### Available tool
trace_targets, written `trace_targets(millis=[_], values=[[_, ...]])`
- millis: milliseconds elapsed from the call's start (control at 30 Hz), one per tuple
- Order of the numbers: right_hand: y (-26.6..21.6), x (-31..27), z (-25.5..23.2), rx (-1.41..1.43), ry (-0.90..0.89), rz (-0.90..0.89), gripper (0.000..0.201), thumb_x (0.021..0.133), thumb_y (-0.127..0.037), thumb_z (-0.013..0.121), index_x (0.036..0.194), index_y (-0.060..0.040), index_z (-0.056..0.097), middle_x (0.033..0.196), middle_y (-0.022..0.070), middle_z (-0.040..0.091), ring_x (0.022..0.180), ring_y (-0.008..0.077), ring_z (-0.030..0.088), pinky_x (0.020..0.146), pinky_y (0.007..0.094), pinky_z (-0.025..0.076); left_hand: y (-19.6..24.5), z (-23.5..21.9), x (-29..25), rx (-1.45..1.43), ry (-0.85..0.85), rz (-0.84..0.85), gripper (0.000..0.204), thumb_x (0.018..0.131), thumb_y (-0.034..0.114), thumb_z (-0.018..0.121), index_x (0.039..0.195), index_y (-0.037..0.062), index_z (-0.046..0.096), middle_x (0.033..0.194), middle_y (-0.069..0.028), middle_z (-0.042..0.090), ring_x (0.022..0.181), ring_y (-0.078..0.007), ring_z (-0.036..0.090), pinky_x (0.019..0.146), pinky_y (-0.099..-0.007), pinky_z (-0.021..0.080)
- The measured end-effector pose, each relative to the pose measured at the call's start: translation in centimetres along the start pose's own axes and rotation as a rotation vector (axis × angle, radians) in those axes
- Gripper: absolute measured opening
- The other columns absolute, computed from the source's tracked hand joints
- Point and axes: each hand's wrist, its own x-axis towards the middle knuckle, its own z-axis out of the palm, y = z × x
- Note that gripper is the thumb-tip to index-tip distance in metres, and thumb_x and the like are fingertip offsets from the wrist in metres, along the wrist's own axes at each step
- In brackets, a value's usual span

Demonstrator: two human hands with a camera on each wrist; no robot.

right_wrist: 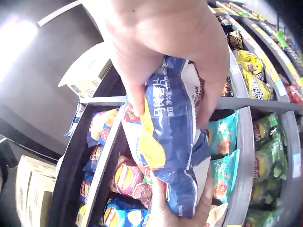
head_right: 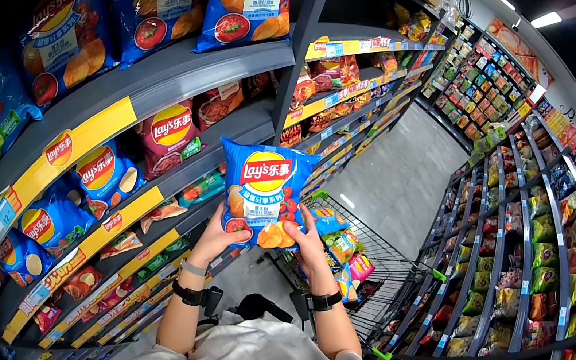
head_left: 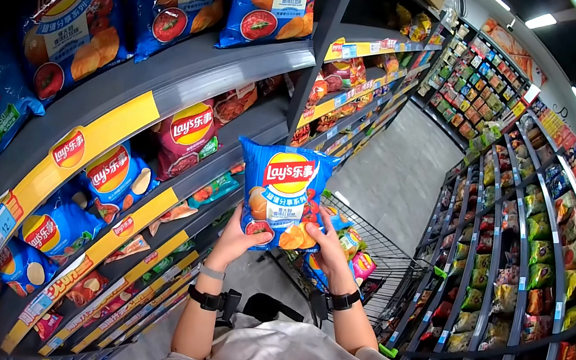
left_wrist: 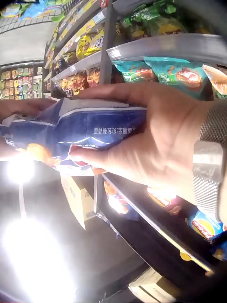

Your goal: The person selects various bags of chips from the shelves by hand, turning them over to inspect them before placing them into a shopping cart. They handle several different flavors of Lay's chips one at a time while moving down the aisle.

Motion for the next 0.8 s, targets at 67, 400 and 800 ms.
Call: trace_targets(millis=[67, 400, 800], values=[[-0.1, -0.4, -0.1, -0.017, -0.036, 0.031, 0.085, 0.082, -0.018, 0.080, 0.149, -0.0036, 0.031, 0.135, 0.0127, 0.054, 0.121, 0.0218, 0.056, 0.103, 0.0356, 0.045, -0.1, 0.1, -0.1, -0.014, -0.007, -0.011, 0.090, 0.073, 0.011, 0.086, 0.145, 0.0009, 0.033, 0.136, -0.0102, 0.050, 0.124, -0.0198, 0.051, 0.105, -0.0339, 0.043], [1.4, -0.7, -1.2, -0.066, -0.047, 0.065, 0.058, 0.084, -0.015, 0.079, 0.131, 0.0018, 0.051, 0.123, 0.0106, 0.064, 0.109, 0.0176, 0.064, 0.096, 0.0322, 0.050, -3.4, -0.8, -0.7, -0.066, -0.061, -0.138, 0.097, 0.073, 0.011, 0.086, 0.149, 0.0016, 0.026, 0.141, -0.0116, 0.046, 0.128, -0.0200, 0.047, 0.106, -0.0338, 0.041], [4.0, -0.2, -3.3, -0.245, 0.127, 0.041, 0.088, 0.081, -0.023, 0.082, 0.146, 0.0080, 0.031, 0.134, 0.0153, 0.055, 0.119, 0.0194, 0.057, 0.101, 0.0327, 0.046, -4.3, -0.7, -0.6, 0.139, -0.125, -0.452, 0.090, 0.077, 0.017, 0.083, 0.148, 0.0085, 0.028, 0.124, -0.0087, 0.057, 0.102, -0.0153, 0.063, 0.061, -0.0277, 0.057]])
